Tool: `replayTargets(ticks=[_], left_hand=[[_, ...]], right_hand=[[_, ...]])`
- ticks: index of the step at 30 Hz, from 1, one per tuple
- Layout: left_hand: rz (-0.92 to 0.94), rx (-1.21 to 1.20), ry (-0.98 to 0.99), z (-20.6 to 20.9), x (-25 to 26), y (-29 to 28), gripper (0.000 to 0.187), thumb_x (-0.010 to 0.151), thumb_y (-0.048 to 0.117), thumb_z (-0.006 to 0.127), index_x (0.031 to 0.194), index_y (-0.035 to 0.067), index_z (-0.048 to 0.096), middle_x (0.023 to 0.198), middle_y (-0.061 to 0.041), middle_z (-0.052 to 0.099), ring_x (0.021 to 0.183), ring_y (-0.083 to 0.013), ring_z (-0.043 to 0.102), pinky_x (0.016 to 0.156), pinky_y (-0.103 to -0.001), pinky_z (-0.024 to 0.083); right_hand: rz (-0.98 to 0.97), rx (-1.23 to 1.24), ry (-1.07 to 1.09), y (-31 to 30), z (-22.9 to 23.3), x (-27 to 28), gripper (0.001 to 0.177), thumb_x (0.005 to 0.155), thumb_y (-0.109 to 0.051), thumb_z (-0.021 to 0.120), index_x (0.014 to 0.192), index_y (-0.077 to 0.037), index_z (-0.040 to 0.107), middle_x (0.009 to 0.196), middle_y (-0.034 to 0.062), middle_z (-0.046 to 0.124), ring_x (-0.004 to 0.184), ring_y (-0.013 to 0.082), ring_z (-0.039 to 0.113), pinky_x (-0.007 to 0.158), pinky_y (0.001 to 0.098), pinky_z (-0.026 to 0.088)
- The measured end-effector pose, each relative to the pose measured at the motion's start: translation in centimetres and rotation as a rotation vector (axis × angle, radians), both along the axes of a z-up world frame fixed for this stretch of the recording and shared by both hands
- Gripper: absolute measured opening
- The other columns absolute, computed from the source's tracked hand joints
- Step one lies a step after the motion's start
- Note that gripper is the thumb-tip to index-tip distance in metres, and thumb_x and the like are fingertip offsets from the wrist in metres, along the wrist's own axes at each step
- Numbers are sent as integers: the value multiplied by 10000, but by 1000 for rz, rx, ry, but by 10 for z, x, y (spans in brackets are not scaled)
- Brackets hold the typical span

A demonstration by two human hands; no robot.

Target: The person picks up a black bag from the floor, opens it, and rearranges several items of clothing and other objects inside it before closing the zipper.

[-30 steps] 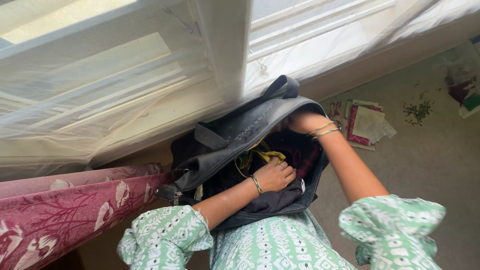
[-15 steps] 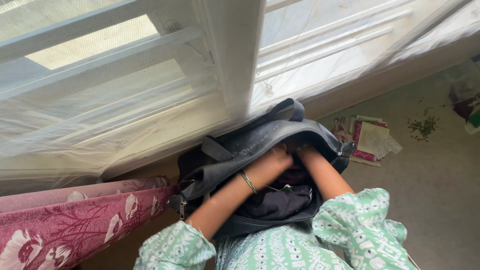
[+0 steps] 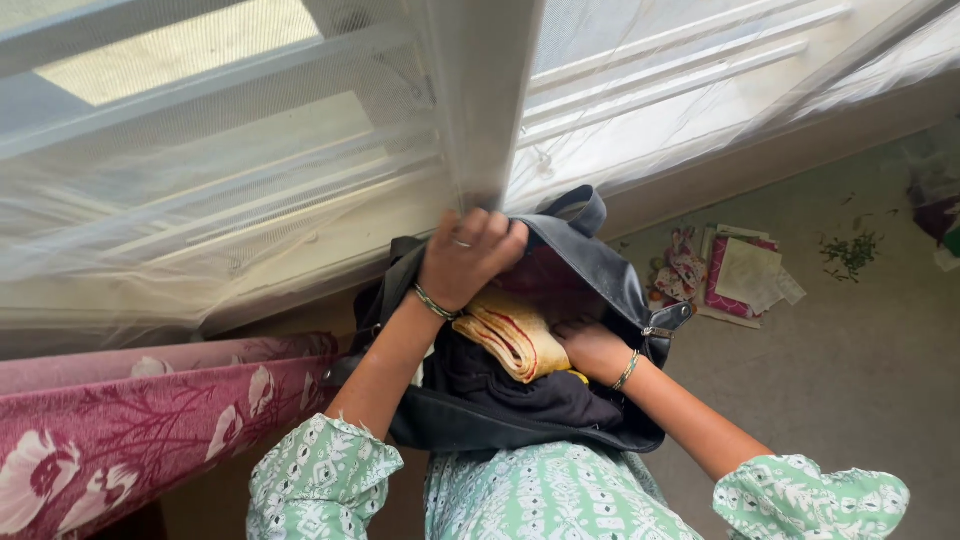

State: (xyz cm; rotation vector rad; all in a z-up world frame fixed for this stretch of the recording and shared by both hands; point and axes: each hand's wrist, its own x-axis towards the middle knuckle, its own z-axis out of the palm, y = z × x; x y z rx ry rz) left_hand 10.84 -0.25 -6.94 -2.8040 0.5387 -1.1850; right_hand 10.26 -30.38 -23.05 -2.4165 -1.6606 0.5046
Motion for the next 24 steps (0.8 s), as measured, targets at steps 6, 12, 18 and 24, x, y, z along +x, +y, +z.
replayTargets(ticks=[6, 12, 18, 24], left_hand=[[263, -253, 214, 16, -23, 22, 153, 902, 223, 704, 1015, 128, 666, 806, -24, 623, 703, -230, 636, 645, -378, 487], [150, -305, 104, 38, -75, 17, 56, 900, 105, 705, 882, 109, 652, 722, 4, 582, 634, -167, 615, 571, -308, 480], [191, -294, 140, 47, -103, 35, 101, 888, 86, 731, 862, 107, 635, 734, 3, 572, 668, -164, 626, 601, -311, 486], [216, -331, 121, 38, -100, 51, 178, 849, 227, 775, 900, 111, 650, 807, -22, 590, 771, -215, 638, 681, -354, 503]], right_hand=[[-68, -17, 85, -2, -4, 4, 369, 844, -109, 575, 1194, -42, 673, 1153, 138, 681, 1055, 323, 655, 924, 421, 501], [-319, -129, -15, -13, 23, 27, 302, 785, -175, 662, 1079, -149, 725, 1173, 119, 689, 1183, 323, 619, 1057, 398, 468], [-339, -122, -146, 32, 30, 43, 444, 771, -192, 701, 1189, -50, 652, 1188, 225, 652, 1146, 394, 606, 1022, 468, 456], [-20, 387, 321, 121, 136, -10, 510, 799, -89, 616, 1309, -74, 615, 1291, 194, 655, 1181, 373, 622, 1005, 421, 507]])
